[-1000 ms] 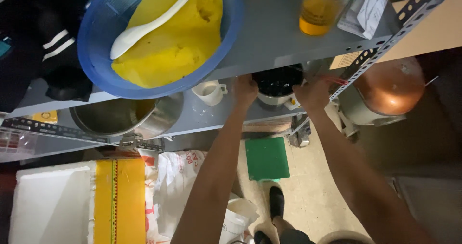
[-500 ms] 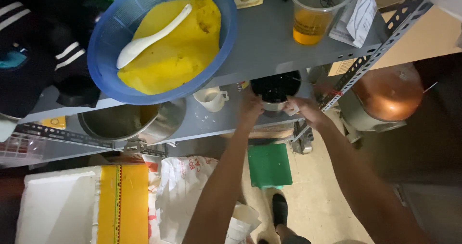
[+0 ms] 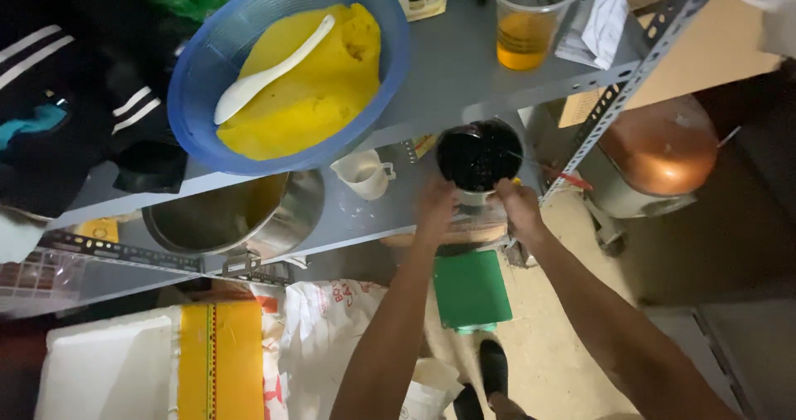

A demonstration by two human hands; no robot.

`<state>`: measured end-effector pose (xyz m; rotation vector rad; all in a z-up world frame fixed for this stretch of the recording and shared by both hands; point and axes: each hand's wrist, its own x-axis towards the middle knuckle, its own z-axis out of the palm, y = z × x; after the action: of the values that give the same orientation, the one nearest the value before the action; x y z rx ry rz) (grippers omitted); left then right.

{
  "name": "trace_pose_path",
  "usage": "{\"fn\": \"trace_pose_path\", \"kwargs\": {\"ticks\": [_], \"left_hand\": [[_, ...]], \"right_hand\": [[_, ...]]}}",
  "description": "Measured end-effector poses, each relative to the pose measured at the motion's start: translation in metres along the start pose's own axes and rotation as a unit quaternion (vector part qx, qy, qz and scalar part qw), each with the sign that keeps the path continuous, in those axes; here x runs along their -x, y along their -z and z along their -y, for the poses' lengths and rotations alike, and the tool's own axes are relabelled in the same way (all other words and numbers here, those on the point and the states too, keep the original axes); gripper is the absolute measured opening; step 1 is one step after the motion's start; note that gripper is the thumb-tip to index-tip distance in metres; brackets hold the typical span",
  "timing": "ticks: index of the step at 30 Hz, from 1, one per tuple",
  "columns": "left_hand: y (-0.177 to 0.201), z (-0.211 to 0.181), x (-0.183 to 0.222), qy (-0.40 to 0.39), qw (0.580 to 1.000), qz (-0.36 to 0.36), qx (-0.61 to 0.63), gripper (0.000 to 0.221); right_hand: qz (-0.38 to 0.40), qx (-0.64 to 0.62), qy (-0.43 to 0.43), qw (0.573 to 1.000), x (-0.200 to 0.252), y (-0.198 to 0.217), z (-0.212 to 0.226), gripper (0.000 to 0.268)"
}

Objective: Moving equipment and ingredients, storing containers in a refrigerator, and washing a cleaning cloth in a bakery.

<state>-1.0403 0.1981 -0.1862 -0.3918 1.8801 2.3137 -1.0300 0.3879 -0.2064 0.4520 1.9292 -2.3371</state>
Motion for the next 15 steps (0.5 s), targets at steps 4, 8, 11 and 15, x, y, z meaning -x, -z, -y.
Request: {"fn": "trace_pose_path", "kwargs": {"ticks": [4,8,11,15], "left_hand": [[0.001,0.0,0.047,0.004,0.999,-0.001,-0.045,0.021],[-0.013,-0.034,0.12,0.013,0.998,0.067,-0.018,0.02],[-0.052,-0.075,0.149,-0.12,0.984,0.05,-0.125,0.028],[-0.14,-0.164,0.212,-0.354,0.903,0.106,-0.218,0.028]], "right_hand": [[-0.02,-0.018,0.015,1.0,0.038,0.018,-0.01,0.04],[-0.081,-0.049,-0.039,0.995,0.102,0.059,-0.003,0.04],[-0.081,-0.031,0.045,0.995,0.15,0.101,0.006,0.043],[-0.14,0.045,0.031,0.989,0.232,0.15,0.047,0.047]]}}
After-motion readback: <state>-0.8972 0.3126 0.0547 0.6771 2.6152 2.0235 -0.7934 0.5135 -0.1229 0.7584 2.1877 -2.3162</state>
